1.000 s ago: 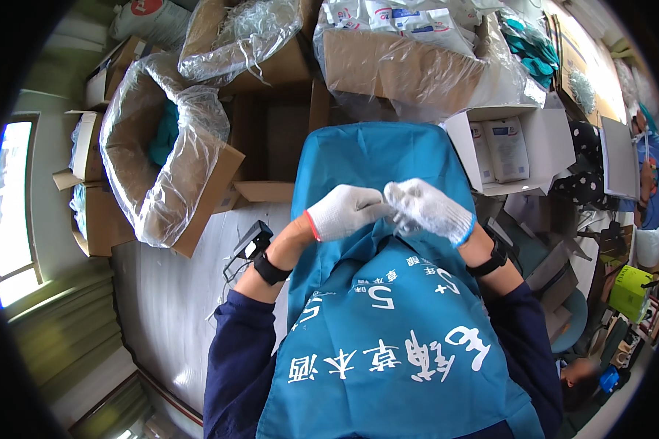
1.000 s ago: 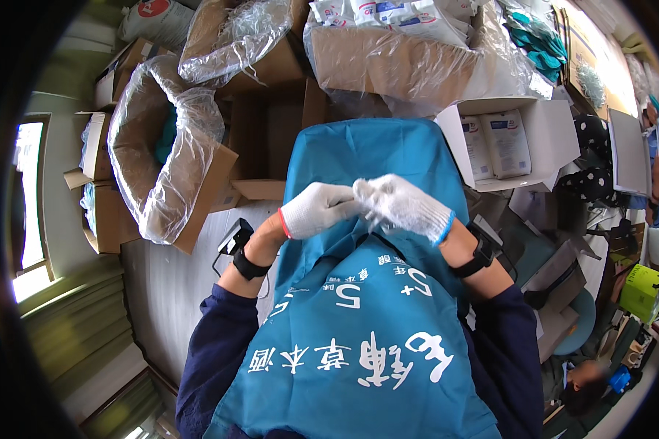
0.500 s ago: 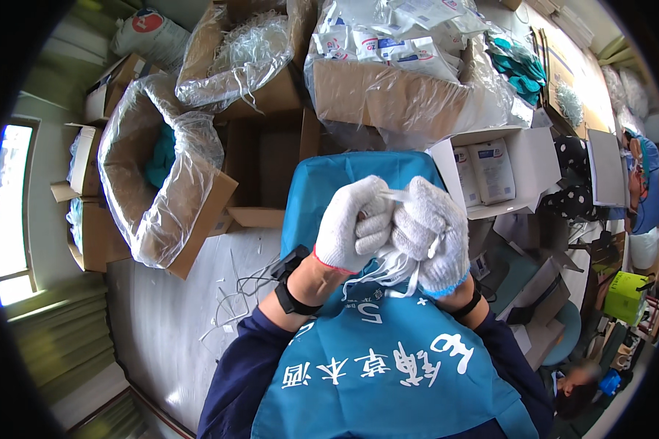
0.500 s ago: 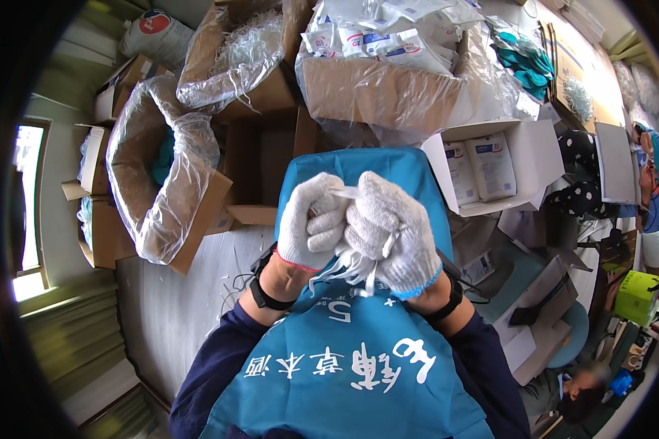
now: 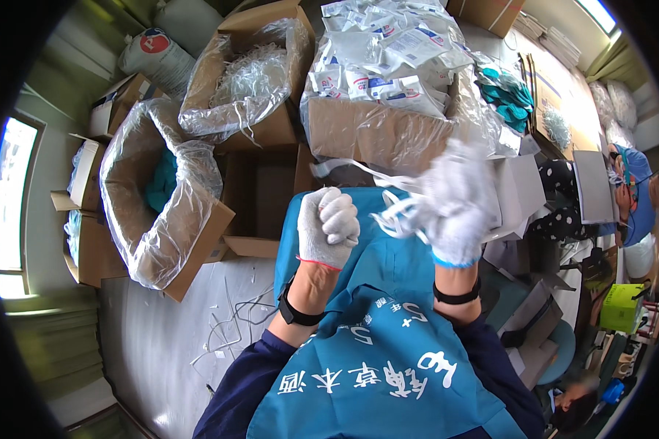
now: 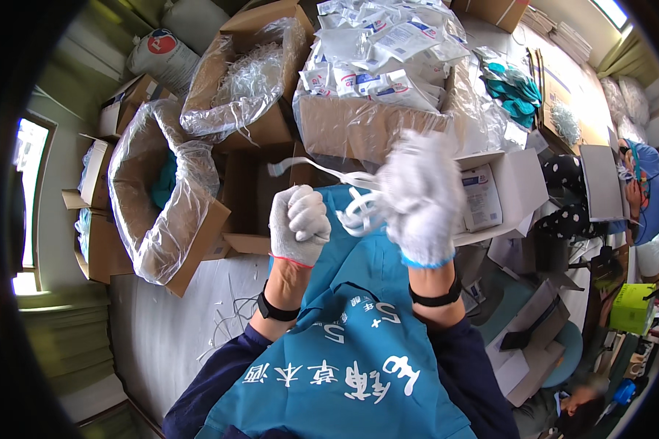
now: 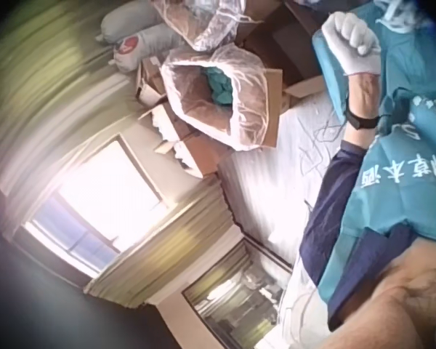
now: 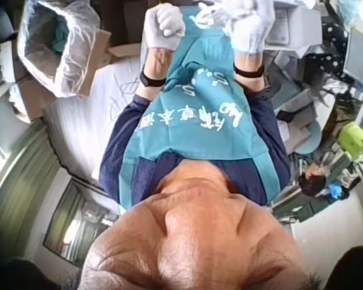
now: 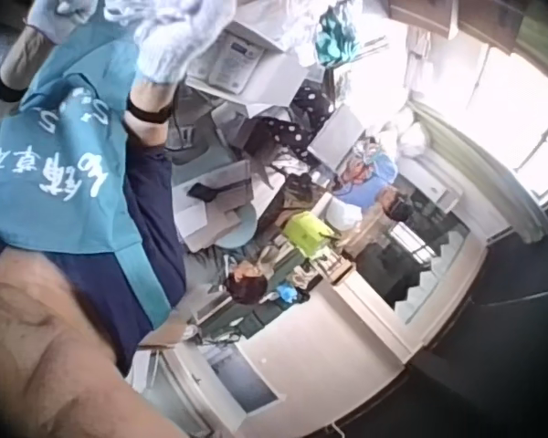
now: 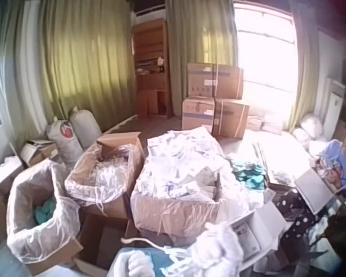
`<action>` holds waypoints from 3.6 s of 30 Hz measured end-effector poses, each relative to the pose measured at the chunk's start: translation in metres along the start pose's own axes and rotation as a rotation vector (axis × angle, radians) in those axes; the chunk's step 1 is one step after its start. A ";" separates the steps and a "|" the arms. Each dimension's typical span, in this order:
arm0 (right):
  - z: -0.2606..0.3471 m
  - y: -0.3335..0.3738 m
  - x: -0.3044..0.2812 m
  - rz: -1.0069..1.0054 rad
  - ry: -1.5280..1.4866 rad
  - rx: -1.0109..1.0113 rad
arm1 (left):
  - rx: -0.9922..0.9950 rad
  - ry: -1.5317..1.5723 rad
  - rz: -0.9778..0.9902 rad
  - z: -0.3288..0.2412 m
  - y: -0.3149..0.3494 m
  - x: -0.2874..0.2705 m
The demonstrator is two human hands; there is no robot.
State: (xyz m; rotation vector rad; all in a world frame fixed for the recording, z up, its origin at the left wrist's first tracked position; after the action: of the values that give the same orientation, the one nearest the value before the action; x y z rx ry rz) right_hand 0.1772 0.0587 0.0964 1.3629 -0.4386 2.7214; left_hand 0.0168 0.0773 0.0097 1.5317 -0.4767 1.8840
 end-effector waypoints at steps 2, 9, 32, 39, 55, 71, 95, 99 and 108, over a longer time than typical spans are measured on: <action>-0.027 0.001 -0.017 -0.267 0.338 0.247 | 0.008 -0.331 -0.058 -0.003 0.004 -0.003; -0.068 0.022 -0.063 -0.272 0.320 0.513 | 0.044 -0.991 -0.337 -0.020 0.015 -0.017; -0.076 0.039 -0.062 -0.040 0.659 0.577 | 0.093 -1.123 -0.335 -0.037 0.017 -0.037; -0.072 0.040 -0.049 0.080 0.946 0.391 | 0.057 -1.331 -0.350 -0.034 0.020 -0.026; -0.083 0.060 -0.060 0.031 0.920 0.856 | 0.033 -2.004 -0.192 -0.021 0.016 -0.031; -0.076 0.093 -0.055 -0.170 0.427 0.356 | -0.019 -2.023 0.064 0.007 0.043 -0.028; 0.013 0.090 0.053 0.435 1.143 0.908 | -0.460 -1.595 0.281 0.029 0.138 0.030; 0.020 0.093 0.050 0.351 1.227 0.948 | -0.420 -1.601 0.327 0.026 0.141 0.030; 0.151 0.058 -0.058 -0.438 1.256 0.393 | -0.204 -1.248 -0.553 -0.088 0.162 0.025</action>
State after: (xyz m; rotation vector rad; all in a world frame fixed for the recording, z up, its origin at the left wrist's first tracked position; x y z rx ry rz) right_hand 0.3183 -0.0358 0.1227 -0.3808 0.4436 2.6628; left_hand -0.1601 0.0240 0.0317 2.2424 -0.6297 0.2993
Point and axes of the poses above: each hand's wrist, its own y-axis away from the middle knuckle, its own x-axis out of the palm, z = x × y, the point moved 6 cm from there along -y, towards the middle knuckle
